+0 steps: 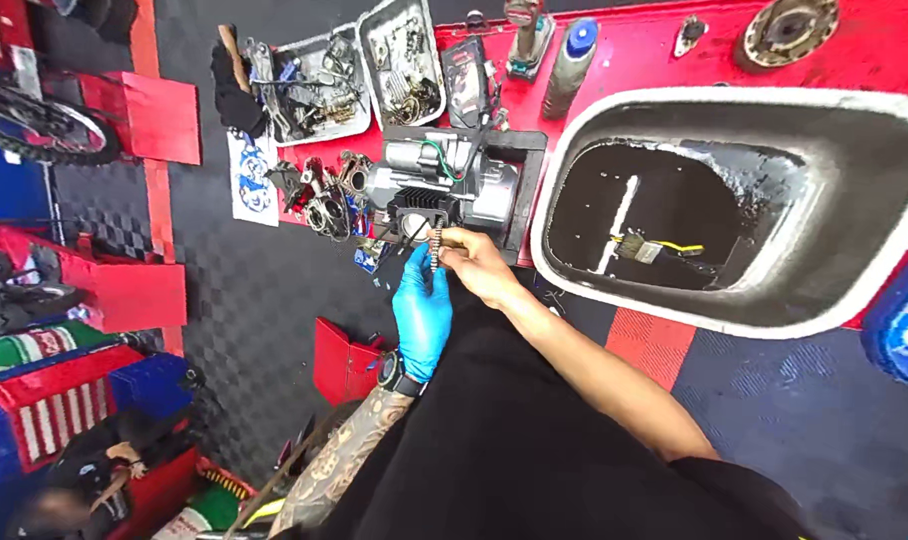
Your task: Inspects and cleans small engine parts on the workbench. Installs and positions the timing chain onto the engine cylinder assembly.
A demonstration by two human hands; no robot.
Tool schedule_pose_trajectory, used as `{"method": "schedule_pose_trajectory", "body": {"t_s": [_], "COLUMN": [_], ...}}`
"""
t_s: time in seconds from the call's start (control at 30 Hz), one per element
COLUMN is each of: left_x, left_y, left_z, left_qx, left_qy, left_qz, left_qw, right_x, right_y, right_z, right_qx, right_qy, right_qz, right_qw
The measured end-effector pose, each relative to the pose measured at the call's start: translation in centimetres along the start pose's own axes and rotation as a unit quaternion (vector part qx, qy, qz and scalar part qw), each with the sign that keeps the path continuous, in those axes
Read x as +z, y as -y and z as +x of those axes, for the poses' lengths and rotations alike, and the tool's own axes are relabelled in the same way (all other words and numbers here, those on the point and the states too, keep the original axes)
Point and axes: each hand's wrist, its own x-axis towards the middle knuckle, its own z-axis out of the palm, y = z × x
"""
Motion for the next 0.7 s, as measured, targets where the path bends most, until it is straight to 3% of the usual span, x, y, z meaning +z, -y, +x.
{"method": "schedule_pose_trajectory", "body": {"t_s": [0.37,0.53,0.6,0.7], "left_x": [0.6,0.1,0.0,0.3], "left_y": [0.2,0.2,1.3,3.4], "left_z": [-0.7,0.0,0.5,1.0], "left_qx": [-0.059,-0.129,-0.121,-0.061], "left_qy": [0.035,0.085,0.114,0.126], "left_qz": [-0.132,-0.251,-0.323,-0.333], "left_qw": [0.989,0.956,0.932,0.932], "right_x": [0.4,0.7,0.7,0.7], "right_y": [-0.1,0.1,0.1,0.1], "right_z": [-0.2,-0.5,-0.5,-0.3], "right_qx": [0.005,0.010,0.001,-0.001], "right_qy": [-0.042,-0.052,-0.046,-0.038], "right_qz": [0.045,0.053,0.058,0.053], "right_qw": [0.998,0.997,0.997,0.998]}}
